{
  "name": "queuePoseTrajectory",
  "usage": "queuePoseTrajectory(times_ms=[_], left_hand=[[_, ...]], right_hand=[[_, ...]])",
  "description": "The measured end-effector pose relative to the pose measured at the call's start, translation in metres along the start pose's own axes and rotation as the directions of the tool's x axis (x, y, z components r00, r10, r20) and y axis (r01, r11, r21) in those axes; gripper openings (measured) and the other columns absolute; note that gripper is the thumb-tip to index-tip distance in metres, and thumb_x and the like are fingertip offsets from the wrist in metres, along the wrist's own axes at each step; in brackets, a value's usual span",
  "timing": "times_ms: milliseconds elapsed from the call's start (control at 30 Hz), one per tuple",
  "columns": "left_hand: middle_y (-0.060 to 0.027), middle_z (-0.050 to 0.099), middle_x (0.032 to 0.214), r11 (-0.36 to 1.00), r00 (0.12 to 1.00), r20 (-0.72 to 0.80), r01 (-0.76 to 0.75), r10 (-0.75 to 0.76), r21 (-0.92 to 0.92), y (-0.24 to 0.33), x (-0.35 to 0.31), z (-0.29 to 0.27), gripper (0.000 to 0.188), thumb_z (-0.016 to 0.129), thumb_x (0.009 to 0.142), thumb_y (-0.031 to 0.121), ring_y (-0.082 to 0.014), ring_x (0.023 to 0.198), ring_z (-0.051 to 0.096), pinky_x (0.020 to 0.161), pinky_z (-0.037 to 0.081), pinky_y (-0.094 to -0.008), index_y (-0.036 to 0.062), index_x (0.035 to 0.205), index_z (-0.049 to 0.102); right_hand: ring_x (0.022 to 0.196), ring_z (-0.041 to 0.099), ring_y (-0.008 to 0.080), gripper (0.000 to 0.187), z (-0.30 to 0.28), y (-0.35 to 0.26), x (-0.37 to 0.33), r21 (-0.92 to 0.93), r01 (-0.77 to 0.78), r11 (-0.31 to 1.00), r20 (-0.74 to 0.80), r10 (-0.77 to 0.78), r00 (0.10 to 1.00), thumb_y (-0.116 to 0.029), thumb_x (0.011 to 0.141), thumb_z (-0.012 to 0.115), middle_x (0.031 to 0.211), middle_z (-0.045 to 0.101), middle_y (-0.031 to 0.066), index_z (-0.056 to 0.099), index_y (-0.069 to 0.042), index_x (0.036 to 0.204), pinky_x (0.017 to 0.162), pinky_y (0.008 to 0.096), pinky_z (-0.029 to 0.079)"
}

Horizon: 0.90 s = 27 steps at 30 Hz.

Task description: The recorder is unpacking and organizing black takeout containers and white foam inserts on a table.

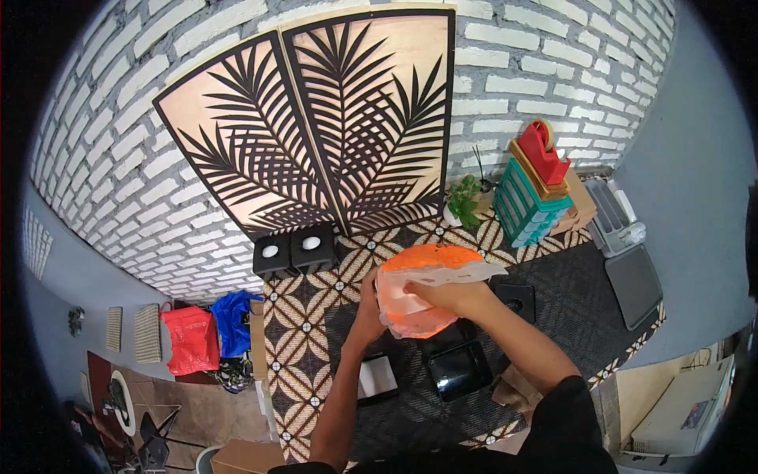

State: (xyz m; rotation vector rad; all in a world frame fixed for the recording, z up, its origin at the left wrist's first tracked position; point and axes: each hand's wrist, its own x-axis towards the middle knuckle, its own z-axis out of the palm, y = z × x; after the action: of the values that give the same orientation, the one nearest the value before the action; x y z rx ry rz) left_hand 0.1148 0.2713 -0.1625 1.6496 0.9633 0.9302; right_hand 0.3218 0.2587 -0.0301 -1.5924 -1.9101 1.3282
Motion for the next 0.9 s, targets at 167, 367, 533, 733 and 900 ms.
queuePoseTrajectory(times_ms=[167,367,533,733,900], left_hand=[[-0.0165,0.033,0.143,0.998,0.997,-0.041,-0.067,0.067,-0.003,0.017,0.003,0.003,0.103,0.089,0.067,0.019,-0.0302,0.134,0.037,0.110,0.036,-0.0412,0.0071,0.146,0.026],[-0.0148,0.034,0.143,0.988,0.988,-0.031,-0.155,0.154,-0.024,0.005,0.009,0.002,0.102,0.089,0.067,0.015,-0.0282,0.133,0.039,0.109,0.038,-0.0400,0.0080,0.147,0.026],[-0.0147,0.035,0.143,0.983,0.983,-0.028,-0.181,0.181,-0.028,0.015,0.007,0.004,0.098,0.088,0.070,0.015,-0.0274,0.132,0.040,0.108,0.039,-0.0403,0.0080,0.146,0.026],[-0.0161,0.034,0.144,0.996,0.997,-0.018,-0.075,0.074,-0.058,0.020,0.004,0.003,0.101,0.088,0.070,0.015,-0.0280,0.133,0.040,0.109,0.038,-0.0415,0.0089,0.147,0.022],[-0.0168,0.034,0.145,0.995,0.996,-0.004,-0.085,0.085,-0.048,0.019,0.005,0.004,0.102,0.088,0.070,0.015,-0.0282,0.133,0.039,0.109,0.037,-0.0419,0.0082,0.146,0.021]], right_hand=[[0.127,0.050,0.0274,0.051,0.004,-0.013,-0.023,-0.002,-0.082,0.997,-0.044,0.081,0.996,-0.047,0.095,0.048,0.137,0.055,0.0110,0.056,-0.013,0.132,0.108,0.0369,0.035],[0.130,0.047,0.0300,0.049,0.005,-0.002,-0.025,-0.226,-0.007,0.974,0.021,0.012,1.000,-0.045,0.099,0.044,0.140,0.052,0.0134,0.054,-0.012,0.134,0.112,0.0383,0.031],[0.130,0.048,0.0298,0.051,0.000,-0.001,-0.016,-0.301,-0.003,0.954,0.058,0.021,0.998,-0.047,0.098,0.046,0.140,0.052,0.0130,0.054,-0.012,0.134,0.111,0.0384,0.032],[0.128,0.050,0.0289,0.055,-0.001,0.019,-0.002,-0.168,0.024,0.986,0.078,-0.011,0.997,-0.050,0.095,0.052,0.138,0.054,0.0122,0.054,-0.013,0.135,0.111,0.0389,0.033],[0.127,0.051,0.0260,0.062,-0.006,0.019,0.003,-0.327,0.083,0.941,0.007,-0.086,0.996,-0.056,0.088,0.060,0.137,0.056,0.0088,0.055,-0.015,0.135,0.110,0.0398,0.035]])
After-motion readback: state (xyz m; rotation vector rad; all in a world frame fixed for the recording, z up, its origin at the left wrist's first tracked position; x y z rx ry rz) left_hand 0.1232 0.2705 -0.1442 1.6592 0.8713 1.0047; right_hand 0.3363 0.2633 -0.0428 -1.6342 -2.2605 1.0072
